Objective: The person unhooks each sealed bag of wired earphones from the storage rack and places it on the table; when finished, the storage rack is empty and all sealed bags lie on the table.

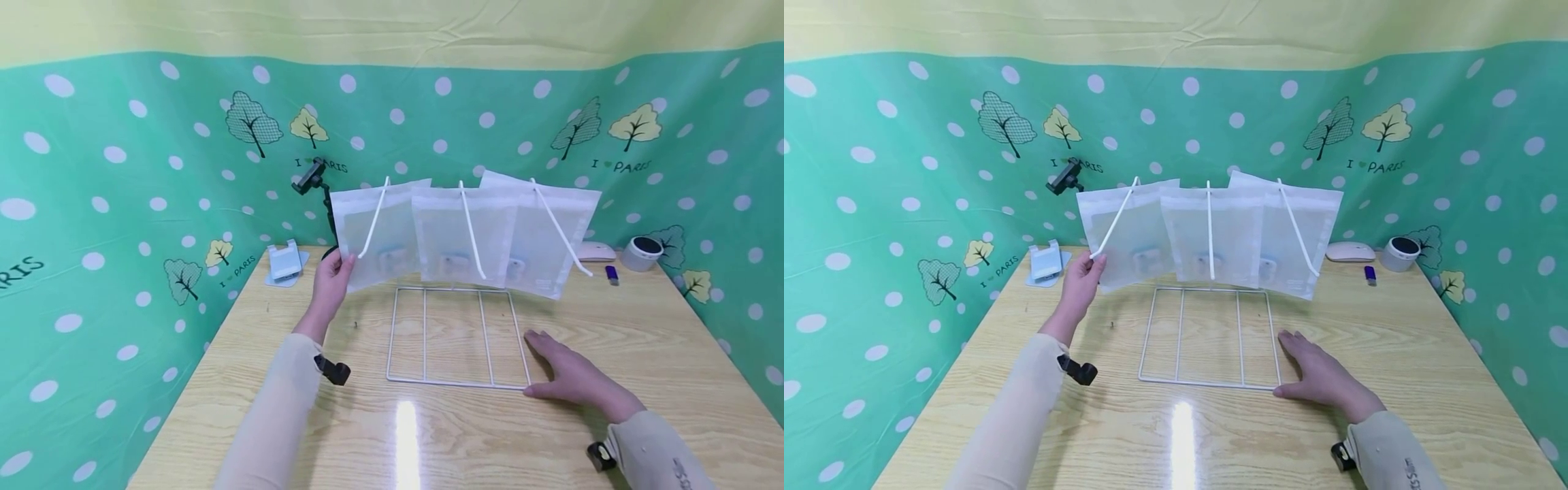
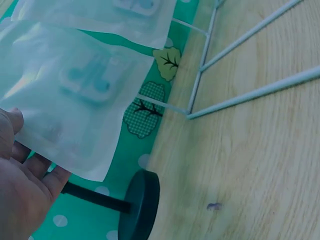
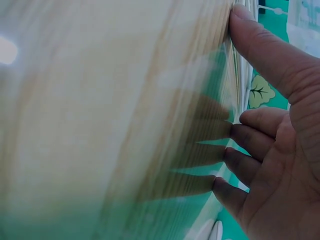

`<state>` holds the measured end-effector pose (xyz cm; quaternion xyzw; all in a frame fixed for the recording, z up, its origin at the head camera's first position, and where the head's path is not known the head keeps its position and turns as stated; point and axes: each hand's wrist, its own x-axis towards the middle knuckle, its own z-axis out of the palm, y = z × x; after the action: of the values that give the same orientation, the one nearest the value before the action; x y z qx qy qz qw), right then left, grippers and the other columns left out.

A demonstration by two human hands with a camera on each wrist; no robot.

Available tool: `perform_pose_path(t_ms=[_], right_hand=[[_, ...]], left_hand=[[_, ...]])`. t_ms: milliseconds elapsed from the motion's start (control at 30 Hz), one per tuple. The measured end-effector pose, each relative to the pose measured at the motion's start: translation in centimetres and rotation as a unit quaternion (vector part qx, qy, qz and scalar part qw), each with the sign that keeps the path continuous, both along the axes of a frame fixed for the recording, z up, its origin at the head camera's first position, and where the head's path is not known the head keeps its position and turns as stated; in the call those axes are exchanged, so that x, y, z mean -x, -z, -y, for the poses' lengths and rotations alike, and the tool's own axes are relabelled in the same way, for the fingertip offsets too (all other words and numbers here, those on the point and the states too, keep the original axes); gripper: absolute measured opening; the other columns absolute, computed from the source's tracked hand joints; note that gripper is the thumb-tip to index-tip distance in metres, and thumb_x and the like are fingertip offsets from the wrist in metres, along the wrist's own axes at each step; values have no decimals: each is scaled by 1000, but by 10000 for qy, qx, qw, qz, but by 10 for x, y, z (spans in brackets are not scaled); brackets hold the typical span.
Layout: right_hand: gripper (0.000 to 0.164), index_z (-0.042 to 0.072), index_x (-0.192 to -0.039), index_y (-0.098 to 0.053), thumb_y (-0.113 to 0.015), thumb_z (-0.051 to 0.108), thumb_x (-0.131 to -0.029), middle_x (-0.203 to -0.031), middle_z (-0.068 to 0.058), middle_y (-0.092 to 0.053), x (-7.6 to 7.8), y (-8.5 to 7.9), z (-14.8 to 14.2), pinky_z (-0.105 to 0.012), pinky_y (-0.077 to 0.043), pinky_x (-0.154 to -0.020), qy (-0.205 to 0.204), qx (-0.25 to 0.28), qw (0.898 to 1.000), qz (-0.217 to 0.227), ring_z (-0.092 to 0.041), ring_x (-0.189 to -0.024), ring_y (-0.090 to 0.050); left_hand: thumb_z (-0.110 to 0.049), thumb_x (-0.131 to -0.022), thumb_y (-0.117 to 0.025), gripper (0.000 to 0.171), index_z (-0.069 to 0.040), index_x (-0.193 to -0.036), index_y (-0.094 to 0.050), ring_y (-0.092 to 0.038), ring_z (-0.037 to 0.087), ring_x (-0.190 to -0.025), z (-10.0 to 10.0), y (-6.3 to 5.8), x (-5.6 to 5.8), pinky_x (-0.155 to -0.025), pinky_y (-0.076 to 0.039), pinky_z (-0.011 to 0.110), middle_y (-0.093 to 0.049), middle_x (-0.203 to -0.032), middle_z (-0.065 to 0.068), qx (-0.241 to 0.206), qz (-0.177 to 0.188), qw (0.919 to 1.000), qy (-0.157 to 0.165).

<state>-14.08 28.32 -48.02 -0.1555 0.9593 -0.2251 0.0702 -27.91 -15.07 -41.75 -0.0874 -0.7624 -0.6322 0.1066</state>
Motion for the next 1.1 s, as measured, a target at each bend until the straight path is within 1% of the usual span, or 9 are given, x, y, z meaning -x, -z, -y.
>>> perform_pose_path(t_ms=[233, 400, 567, 800, 967, 1100], right_hand=[[110, -7, -145, -36, -81, 56, -68, -149, -30, -34, 1, 0, 0, -64, -26, -108, -10, -34, 10000, -17, -52, -136, -28], [110, -6, -146, -36, -81, 56, -68, -149, -30, -34, 1, -1, 1, -65, -25, -108, 38, -45, 10000, 27, -52, -136, -28], [110, -6, -146, -36, -82, 55, -67, -149, -30, -34, 1, 0, 2, -65, -25, -108, 83, -39, 9999, 59, -52, -136, -28], [112, -6, -146, -35, -82, 56, -66, -149, -29, -33, 2, 4, 2, -65, -25, -108, 103, -34, 9999, 47, -52, -136, -28], [113, -6, -147, -34, -81, 58, -66, -149, -29, -33, 0, 4, 2, -65, -25, -107, 70, -18, 10000, 44, -52, -136, -28], [112, -5, -146, -35, -81, 58, -65, -149, -29, -34, 0, 3, 2, -65, -26, -107, 100, -2, 9999, 15, -52, -135, -28]], left_hand=[[-25, -102, -52, 35, -3, -128, -58, -57, 31, -118, -1, -9, -1, -101, -46, 48, -60, -130, 15, -267, 339, 9988, -249], [-27, -102, -51, 36, -5, -130, -58, -58, 31, -118, -1, -13, -3, -100, -47, 47, -60, -131, 14, -316, 399, 9979, -390], [-26, -102, -51, 34, -6, -129, -59, -58, 28, -119, 0, -13, -6, -100, -47, 45, -60, -131, 12, -321, 315, 9979, -465], [-20, -102, -52, 32, -1, -126, -60, -59, 27, -115, 1, -15, -12, -99, -49, 41, -62, -126, 15, -466, 160, 9969, -607], [-19, -102, -51, 31, 0, -125, -60, -60, 27, -113, 2, -16, -17, -97, -50, 40, -63, -125, 15, -449, 57, 9972, -587], [-18, -102, -52, 30, 1, -123, -61, -62, 28, -111, 1, -17, -22, -95, -52, 40, -63, -124, 16, -450, -169, 9972, -578]])
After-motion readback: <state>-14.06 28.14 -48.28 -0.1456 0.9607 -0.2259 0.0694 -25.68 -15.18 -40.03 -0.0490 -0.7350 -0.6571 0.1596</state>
